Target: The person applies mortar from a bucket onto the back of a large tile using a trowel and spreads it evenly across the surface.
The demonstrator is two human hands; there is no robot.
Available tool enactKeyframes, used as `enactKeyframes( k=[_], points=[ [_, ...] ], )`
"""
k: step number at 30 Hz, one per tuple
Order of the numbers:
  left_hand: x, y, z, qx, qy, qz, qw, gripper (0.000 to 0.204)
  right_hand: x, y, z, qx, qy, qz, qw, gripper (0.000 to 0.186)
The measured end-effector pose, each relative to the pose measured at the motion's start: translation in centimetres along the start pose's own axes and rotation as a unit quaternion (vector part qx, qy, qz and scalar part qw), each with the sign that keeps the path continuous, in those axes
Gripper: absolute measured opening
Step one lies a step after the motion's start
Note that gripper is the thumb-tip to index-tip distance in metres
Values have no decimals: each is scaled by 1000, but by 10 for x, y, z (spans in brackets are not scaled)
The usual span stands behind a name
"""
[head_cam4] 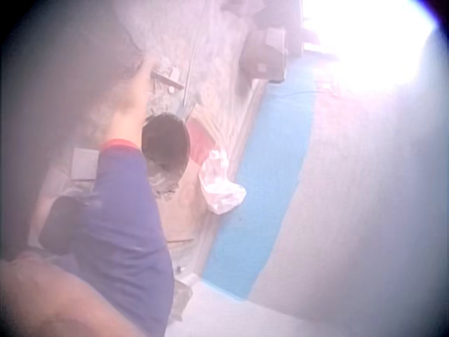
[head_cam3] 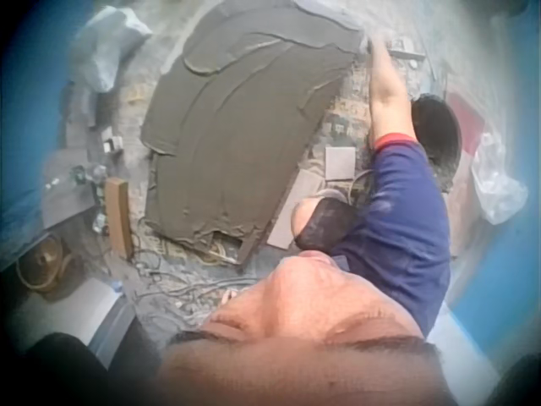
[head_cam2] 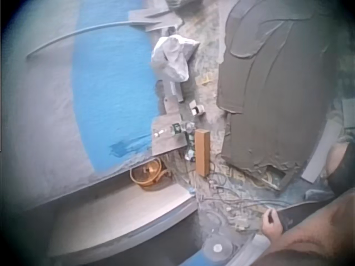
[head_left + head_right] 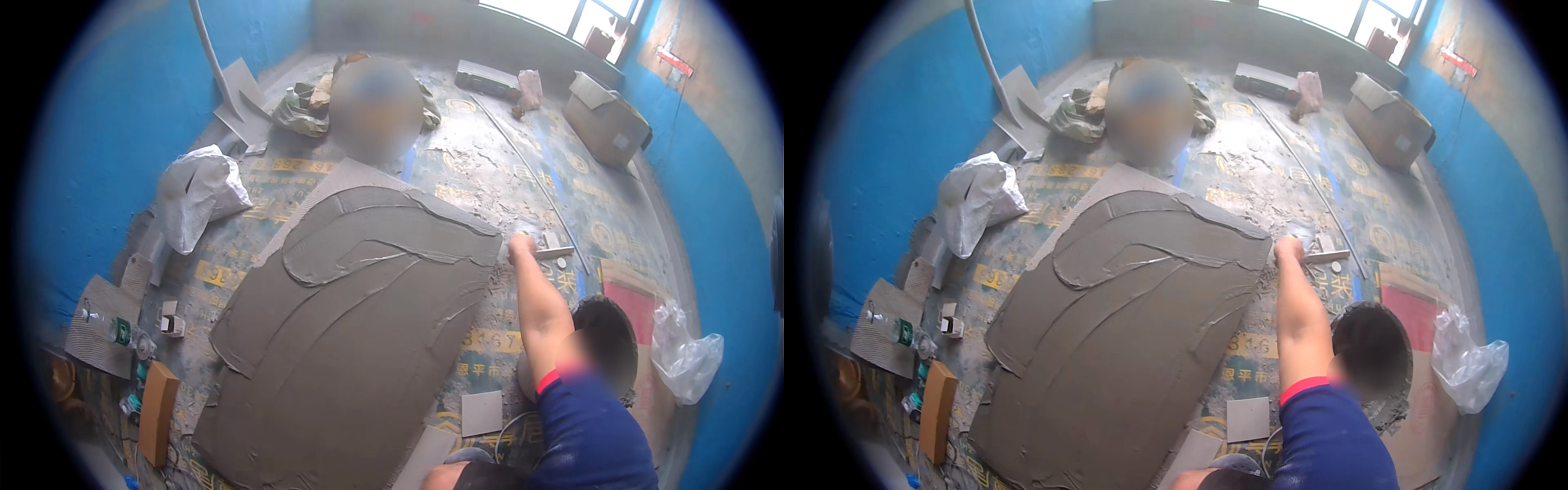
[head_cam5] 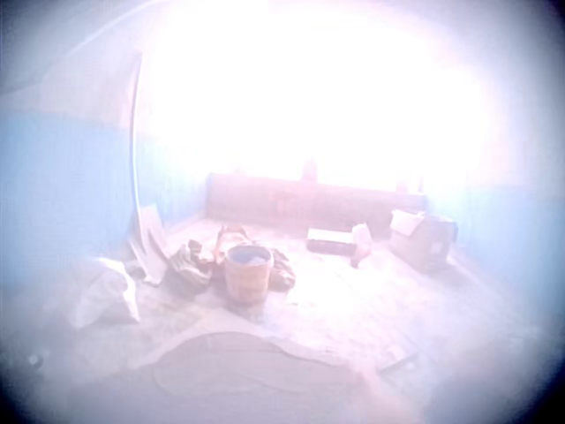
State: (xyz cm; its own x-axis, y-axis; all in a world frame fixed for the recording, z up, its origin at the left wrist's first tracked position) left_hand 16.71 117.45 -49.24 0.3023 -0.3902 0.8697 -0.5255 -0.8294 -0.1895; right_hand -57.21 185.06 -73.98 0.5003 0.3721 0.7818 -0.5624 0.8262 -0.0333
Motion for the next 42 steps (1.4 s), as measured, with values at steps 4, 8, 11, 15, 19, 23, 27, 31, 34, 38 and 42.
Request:
enactKeyframes(
  k=[4, 8, 11, 15, 19, 23, 27, 31, 34, 38, 42],
  points=[
    [20, -13, -9, 18, 49, -45, 998, 25, -29, -111, 8, -7, 69, -52, 996, 48],
    [11, -10, -5, 14, 33, -35, 999, 26, -64, -173, 23, -52, 322, 65, 943, 51],
    [20, -19, -2, 26, 46, -55, 997, 26, -92, -280, 68, -144, 460, 225, 847, 38],
    [18, -24, 2, 43, 61, -58, 995, 27, -139, -327, 103, -143, 480, 313, 807, 37],
    [23, -30, 8, 70, 78, -61, 993, 28, -183, -353, 163, -101, 447, 389, 799, 36],
    [30, -41, 16, 115, 93, -71, 987, 30, -204, -399, 212, -41, 346, 492, 798, 37],
    [29, -40, 4, 99, 148, -82, 981, 26, -208, -456, 221, 63, 241, 562, 789, 39],
    [29, -24, -46, 24, 202, -68, 977, 21, -198, -523, 200, 128, 195, 596, 768, 38],
    [26, -28, -36, 44, 149, -72, 985, 20, -180, -577, 179, 143, 161, 653, 727, 41],
    [22, -32, -14, 31, 93, -73, 993, 19, -133, -647, 149, 217, 46, 716, 662, 46],
    [26, -39, -17, 29, 46, -70, 996, 19, -106, -628, 145, 441, -43, 607, 660, 48]
  ],
)
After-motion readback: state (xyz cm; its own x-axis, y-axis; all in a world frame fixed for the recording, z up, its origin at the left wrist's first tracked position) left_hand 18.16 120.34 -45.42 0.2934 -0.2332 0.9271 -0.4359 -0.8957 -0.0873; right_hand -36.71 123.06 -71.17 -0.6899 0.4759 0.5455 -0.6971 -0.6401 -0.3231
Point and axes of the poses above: each hand's wrist, its own y-axis towards the middle knuckle, its own x-axis out of the back of the hand, z = x × y, the point moved 8 cm from there along y, towards the middle knuckle, and after that the axes turned 2 degrees about -z, right-handed, at the moved point
